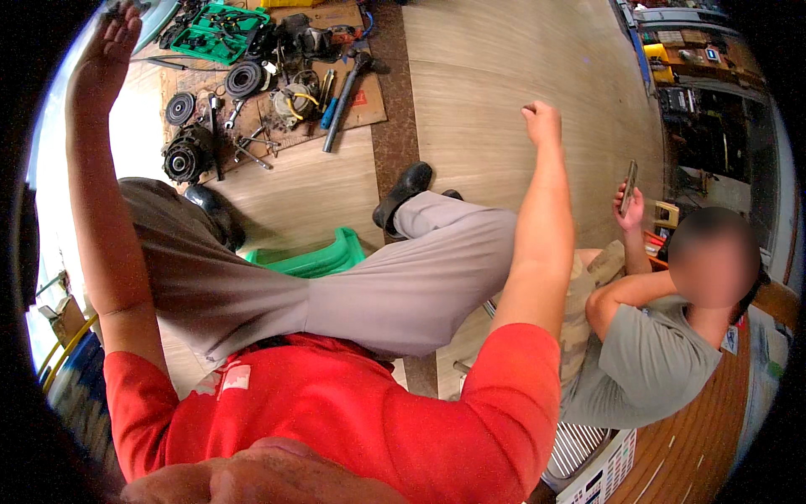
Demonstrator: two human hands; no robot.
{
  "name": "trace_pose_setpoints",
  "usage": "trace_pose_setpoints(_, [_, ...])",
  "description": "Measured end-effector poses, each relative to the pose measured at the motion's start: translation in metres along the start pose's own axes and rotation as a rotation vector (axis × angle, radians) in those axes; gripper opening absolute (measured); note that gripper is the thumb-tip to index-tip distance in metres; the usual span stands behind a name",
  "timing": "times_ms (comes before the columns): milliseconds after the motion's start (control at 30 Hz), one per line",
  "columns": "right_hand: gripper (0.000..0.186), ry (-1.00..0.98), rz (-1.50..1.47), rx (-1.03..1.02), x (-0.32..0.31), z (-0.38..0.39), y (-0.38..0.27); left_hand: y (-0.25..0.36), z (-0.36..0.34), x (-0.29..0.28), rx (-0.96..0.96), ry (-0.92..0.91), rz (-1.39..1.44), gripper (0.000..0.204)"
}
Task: The person manipulates small gears and wires, assembling them into a mechanical assembly while sitting on the floor.
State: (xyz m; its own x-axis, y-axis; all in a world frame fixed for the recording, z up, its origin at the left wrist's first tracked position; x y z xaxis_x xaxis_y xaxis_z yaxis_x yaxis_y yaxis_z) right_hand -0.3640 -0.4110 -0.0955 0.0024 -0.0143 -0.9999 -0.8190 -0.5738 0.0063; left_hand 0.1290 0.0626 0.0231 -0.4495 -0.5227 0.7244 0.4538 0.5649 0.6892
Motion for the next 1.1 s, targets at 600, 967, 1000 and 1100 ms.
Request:
trace_pose_setpoints(600, [0.045, -0.386, 0.542, 0.26, 0.035, 0.022, 0.036, -0.001, -0.012, -0.017, 0.11, -0.057, -0.243, 0.035])
trace_pose_setpoints(967, [0.04, -0.103, -1.172, -0.191, -0.12, 0.058, -0.265, -0.14, 0.052, 0.05, -0.375, -0.454, -0.278, 0.021])
trace_pose_setpoints(1000, [0.038, -0.116, -1.33, -0.246, -0.13, 0.078, -0.292, -0.141, 0.055, 0.054, -0.363, -0.484, -0.278, 0.02])
trace_pose_setpoints(1100, [0.046, -0.145, -1.316, -0.417, -0.12, 0.115, -0.34, -0.139, 0.063, 0.064, -0.368, -0.542, -0.182, 0.02])
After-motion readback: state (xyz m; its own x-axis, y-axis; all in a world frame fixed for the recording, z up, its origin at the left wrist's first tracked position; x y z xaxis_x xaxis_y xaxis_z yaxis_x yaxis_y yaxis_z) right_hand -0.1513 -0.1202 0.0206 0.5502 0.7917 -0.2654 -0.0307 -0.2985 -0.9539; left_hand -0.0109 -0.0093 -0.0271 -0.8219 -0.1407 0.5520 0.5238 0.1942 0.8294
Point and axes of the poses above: each hand's wrist, its own z-axis away from the middle knuckle, its own x-axis out of the palm, y = z × x, the point moved 1 cm from there along -z, towards the middle knuckle, and after that the axes turned 5 degrees about z, right-handed, at the moved point
